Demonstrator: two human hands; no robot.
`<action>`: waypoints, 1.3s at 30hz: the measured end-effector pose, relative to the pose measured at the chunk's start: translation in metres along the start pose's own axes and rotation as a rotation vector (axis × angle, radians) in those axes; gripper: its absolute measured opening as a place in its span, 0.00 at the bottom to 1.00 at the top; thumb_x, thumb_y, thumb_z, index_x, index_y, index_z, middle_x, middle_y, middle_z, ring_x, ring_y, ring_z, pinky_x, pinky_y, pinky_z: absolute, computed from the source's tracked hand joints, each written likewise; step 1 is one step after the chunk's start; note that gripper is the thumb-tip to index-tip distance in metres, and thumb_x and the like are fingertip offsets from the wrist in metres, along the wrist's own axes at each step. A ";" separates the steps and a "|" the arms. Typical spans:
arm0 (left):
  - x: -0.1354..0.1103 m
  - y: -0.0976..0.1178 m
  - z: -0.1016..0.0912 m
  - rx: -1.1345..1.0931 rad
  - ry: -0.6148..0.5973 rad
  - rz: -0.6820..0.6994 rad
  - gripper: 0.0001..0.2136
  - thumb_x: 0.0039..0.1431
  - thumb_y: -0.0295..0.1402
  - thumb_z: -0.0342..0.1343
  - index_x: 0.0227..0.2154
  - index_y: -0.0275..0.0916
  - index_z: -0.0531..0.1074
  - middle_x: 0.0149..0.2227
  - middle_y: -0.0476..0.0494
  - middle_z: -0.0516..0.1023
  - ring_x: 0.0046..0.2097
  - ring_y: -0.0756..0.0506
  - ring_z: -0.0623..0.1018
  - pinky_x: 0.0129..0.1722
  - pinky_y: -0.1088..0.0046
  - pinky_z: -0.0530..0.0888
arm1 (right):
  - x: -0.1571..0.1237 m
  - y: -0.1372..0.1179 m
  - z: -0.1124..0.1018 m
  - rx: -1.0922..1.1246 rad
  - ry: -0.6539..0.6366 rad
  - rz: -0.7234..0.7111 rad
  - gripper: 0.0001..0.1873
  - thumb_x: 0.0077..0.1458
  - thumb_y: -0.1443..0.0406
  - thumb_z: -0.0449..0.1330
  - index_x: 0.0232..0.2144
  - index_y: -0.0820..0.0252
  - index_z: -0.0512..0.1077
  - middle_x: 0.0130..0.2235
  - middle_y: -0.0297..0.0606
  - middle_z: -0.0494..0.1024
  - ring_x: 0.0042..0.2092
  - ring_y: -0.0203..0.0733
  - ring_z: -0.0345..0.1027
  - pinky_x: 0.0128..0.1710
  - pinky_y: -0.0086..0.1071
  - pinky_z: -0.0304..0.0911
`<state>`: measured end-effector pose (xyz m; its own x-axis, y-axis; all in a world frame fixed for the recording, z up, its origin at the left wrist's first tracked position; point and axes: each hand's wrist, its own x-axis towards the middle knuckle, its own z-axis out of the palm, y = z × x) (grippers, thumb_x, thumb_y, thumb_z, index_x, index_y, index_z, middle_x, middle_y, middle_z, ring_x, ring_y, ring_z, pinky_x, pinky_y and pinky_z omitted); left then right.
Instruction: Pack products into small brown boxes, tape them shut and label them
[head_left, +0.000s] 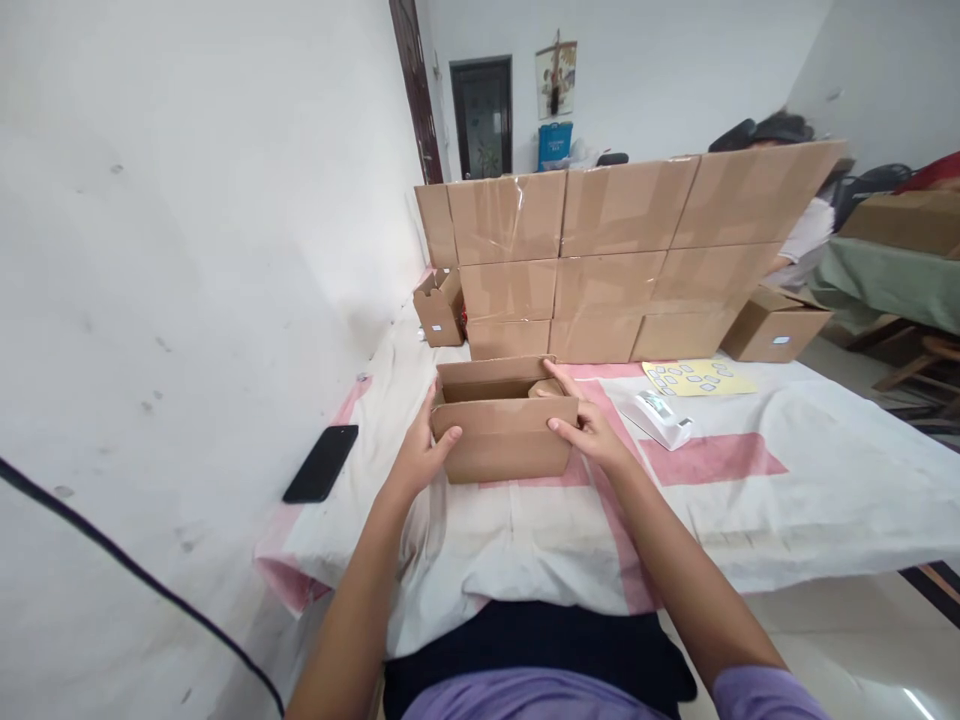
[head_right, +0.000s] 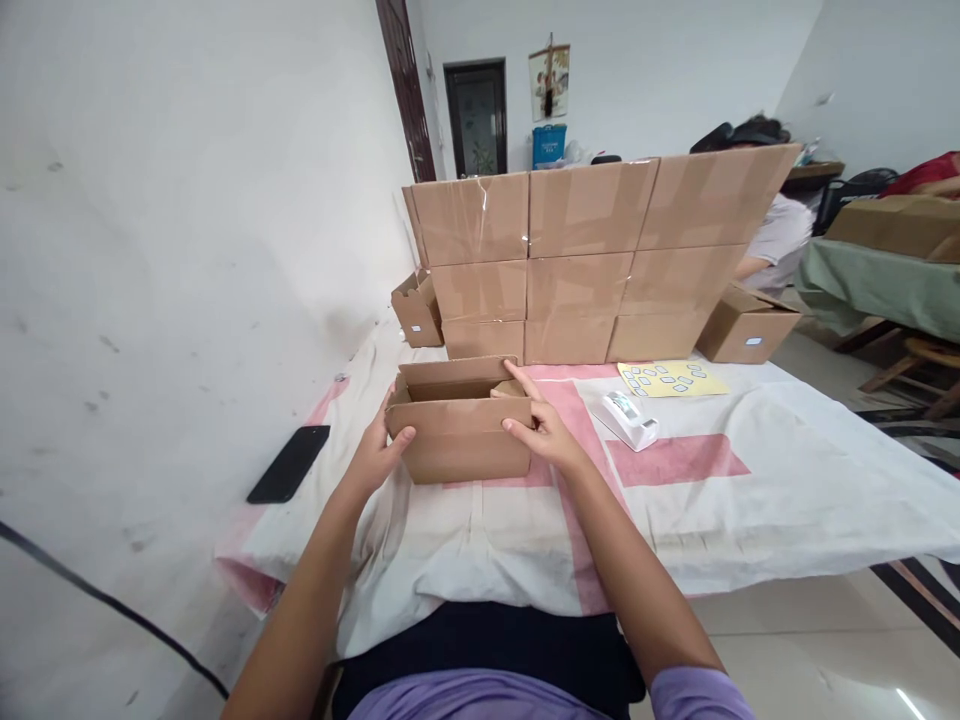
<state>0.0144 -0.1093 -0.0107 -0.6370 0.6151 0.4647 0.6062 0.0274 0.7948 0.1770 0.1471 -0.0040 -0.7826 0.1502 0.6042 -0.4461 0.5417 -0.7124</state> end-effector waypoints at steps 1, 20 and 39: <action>0.000 0.001 -0.001 -0.011 -0.001 -0.012 0.43 0.63 0.49 0.56 0.72 0.48 0.38 0.73 0.36 0.52 0.74 0.38 0.52 0.73 0.49 0.51 | -0.001 0.000 -0.001 0.018 -0.011 0.001 0.20 0.63 0.49 0.60 0.48 0.51 0.81 0.69 0.41 0.61 0.69 0.59 0.56 0.63 0.52 0.62; 0.006 0.041 0.013 0.539 -0.037 0.143 0.22 0.66 0.28 0.42 0.55 0.50 0.74 0.58 0.48 0.78 0.62 0.43 0.72 0.72 0.46 0.41 | 0.004 0.008 0.006 -0.137 0.220 -0.167 0.13 0.65 0.60 0.57 0.48 0.49 0.78 0.43 0.40 0.81 0.50 0.51 0.73 0.53 0.49 0.67; 0.007 0.068 0.058 1.115 -0.168 0.261 0.34 0.58 0.56 0.56 0.64 0.44 0.67 0.52 0.31 0.72 0.54 0.29 0.71 0.64 0.43 0.58 | -0.067 0.057 -0.174 -0.394 0.395 1.013 0.19 0.64 0.57 0.55 0.28 0.62 0.76 0.35 0.41 0.79 0.32 0.38 0.68 0.30 0.29 0.61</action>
<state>0.0785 -0.0568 0.0236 -0.4103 0.7989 0.4398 0.8465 0.5131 -0.1423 0.2796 0.3123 -0.0229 -0.4830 0.8735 -0.0612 0.5290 0.2354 -0.8153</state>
